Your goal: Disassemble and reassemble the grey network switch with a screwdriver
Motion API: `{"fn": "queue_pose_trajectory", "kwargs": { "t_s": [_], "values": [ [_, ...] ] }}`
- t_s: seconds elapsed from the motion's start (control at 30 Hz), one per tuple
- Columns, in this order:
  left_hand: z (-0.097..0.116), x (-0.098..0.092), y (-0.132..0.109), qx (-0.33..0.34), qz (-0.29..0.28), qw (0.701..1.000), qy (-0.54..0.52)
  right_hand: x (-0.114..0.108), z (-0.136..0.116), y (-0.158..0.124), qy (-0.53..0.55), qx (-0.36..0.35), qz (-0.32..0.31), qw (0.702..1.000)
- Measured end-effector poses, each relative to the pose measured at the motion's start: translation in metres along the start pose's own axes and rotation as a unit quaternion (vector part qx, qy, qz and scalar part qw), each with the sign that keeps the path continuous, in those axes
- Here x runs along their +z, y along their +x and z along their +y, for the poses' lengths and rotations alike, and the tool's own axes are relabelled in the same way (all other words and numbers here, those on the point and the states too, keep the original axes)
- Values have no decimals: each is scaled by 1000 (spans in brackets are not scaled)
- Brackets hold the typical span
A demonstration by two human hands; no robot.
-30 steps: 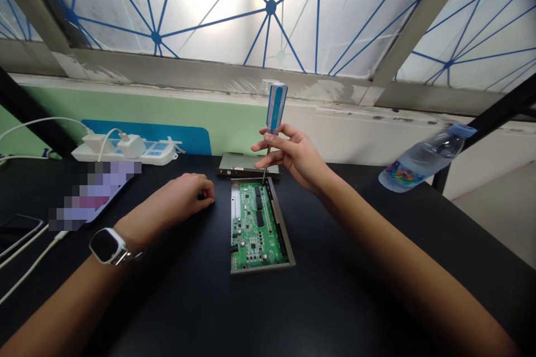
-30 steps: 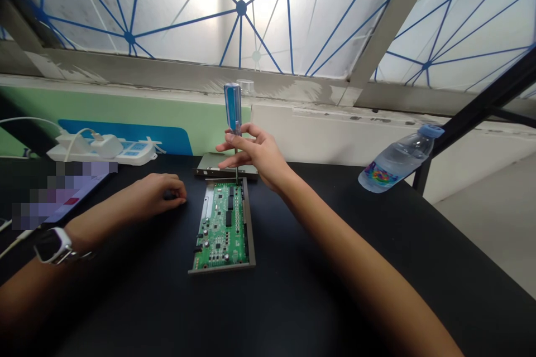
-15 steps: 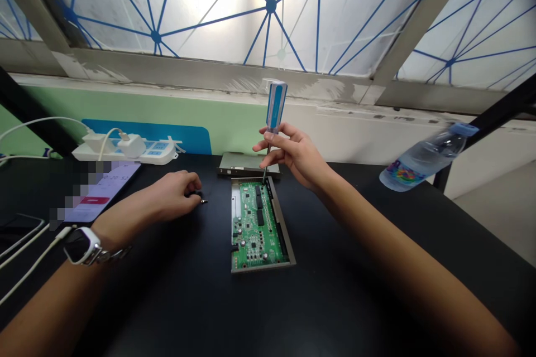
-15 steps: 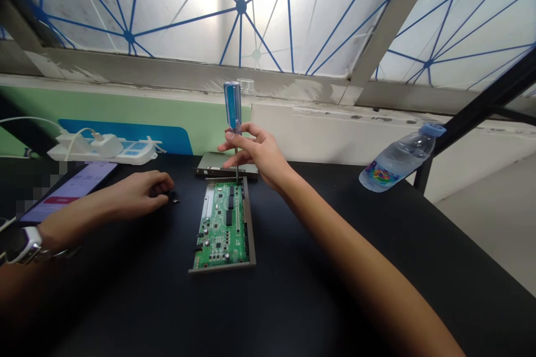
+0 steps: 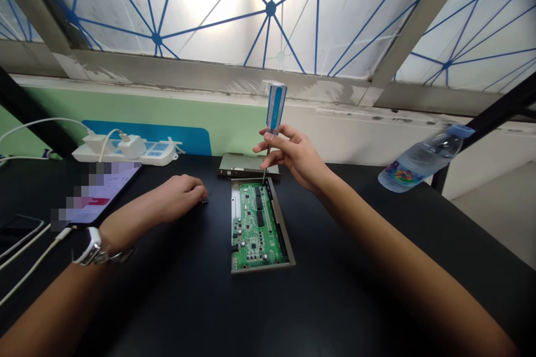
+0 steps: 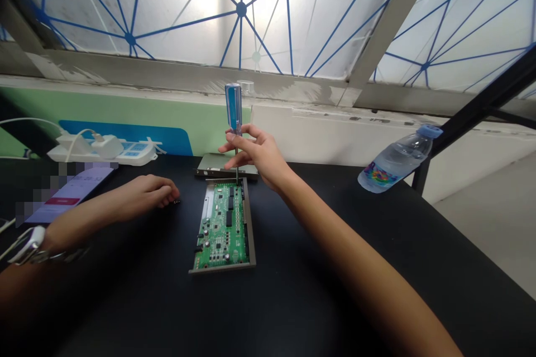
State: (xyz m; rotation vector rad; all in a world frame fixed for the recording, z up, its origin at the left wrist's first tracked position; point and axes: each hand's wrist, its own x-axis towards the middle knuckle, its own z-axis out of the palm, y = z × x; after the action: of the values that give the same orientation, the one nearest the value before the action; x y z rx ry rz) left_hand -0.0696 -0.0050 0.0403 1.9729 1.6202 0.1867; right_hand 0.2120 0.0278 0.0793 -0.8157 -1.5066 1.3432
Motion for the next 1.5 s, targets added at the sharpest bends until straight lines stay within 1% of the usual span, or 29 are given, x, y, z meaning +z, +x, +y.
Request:
{"fn": "queue_pose_trajectory", "kwargs": {
  "t_s": [0.07, 0.13, 0.2, 0.27, 0.33, 0.4, 0.47, 0.53, 0.6, 0.7, 0.87, 0.93, 1.07, 1.13, 1.23, 1.4, 1.5],
  "values": [
    [-3, 2, 2, 9, 16, 999, 28, 0, -1, 0, -15, -16, 9, 1000],
    [-3, 6, 4, 34, 56, 995, 71, -1, -2, 0, -25, -33, 14, 999],
    [2, 11, 3, 91, 116, 983, 106, 0, -3, 0, -24, -39, 13, 999],
    [16, 18, -2, 182, 163, 963, 113, 0, -3, 1, -20, -35, 14, 999],
    [35, 27, -12, 267, 133, 952, 62, 0, -3, 2, -17, -35, 15, 999],
    [56, 39, -22, 311, 94, 946, 16, -1, -2, 2, -15, -39, 12, 999],
    [72, 54, -31, 343, 65, 937, -3, -3, -1, 3, -19, -44, 8, 999],
    [82, 67, -35, 356, 21, 934, -1, -5, 0, 3, -23, -43, 5, 999],
    [85, 78, -35, 361, -9, 933, -8, -7, 1, 3, -15, -40, -2, 999],
    [83, 85, -33, 359, -32, 933, -17, -8, 2, 4, 8, -37, -11, 999],
    [82, 85, -34, 367, -41, 929, -15, -12, 2, 6, 23, -26, 9, 999],
    [83, 85, -34, 365, -44, 930, -13, -13, 1, 4, 44, -16, -17, 999],
    [84, 84, -35, 364, -43, 930, -11, -12, 1, 1, 85, -2, -101, 991],
    [83, 84, -34, 365, -43, 930, -10, -12, 2, 2, 80, -2, -114, 990],
    [82, 86, -33, 369, -39, 929, -8, -15, 5, 4, 61, -11, -109, 992],
    [81, 88, -34, 387, -36, 921, -9, -22, 7, 8, 14, -53, -74, 996],
    [81, 89, -34, 393, -36, 919, -8, -26, 7, 9, -12, -72, -75, 995]
  ]
}}
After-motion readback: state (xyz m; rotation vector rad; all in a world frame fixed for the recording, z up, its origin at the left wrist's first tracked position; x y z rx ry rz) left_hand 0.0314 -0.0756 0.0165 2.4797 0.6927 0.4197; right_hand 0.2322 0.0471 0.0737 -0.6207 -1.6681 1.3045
